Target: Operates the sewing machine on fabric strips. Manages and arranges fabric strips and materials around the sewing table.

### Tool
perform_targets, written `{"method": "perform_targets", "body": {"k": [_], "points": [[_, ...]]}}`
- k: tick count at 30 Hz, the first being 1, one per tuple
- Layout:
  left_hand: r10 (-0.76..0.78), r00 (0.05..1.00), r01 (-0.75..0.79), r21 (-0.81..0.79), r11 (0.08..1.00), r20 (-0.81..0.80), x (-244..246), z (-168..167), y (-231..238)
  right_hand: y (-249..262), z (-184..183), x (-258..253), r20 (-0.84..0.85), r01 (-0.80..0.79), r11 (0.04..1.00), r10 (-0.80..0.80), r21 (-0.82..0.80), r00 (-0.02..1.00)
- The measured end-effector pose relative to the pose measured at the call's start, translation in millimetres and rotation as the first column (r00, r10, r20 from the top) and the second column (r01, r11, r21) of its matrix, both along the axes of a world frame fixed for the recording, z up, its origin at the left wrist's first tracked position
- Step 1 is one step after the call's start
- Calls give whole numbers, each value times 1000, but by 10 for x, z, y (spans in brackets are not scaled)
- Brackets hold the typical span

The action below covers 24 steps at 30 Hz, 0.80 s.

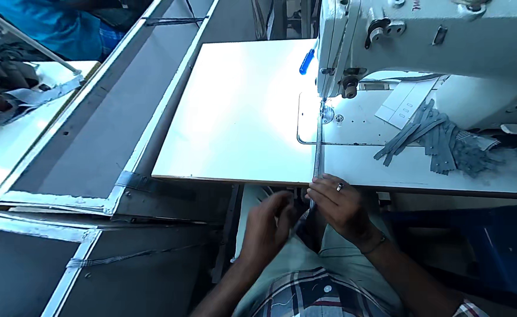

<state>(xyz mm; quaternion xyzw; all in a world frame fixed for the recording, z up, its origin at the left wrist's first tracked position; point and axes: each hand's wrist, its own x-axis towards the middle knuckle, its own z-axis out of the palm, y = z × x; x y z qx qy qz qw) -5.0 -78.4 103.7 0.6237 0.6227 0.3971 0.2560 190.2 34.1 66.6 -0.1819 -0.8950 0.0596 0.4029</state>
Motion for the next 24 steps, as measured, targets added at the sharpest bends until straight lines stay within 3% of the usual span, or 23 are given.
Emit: {"method": "perform_targets", "body": {"k": [2,6,8,13,24], "points": [[1,941,71,202,977,-337,-107,95,331,-27,-51,88,29,-7,1000,7,2,1000],[-287,802,431,174,885,-524,-229,103,1250,-194,-94,166,61,-16,1000,17,-26,998],[-358,720,507,98,857,-595,-235,-9,1566,-282,-107,179,49,13,999,-11,-49,999],[-424,675,574,70,816,-604,-280,-208,1663,-462,-141,174,16,42,994,-41,-105,999],[-465,667,639,126,759,-582,-309,-180,1509,-629,-166,250,-7,-32,979,31,-200,999]]}}
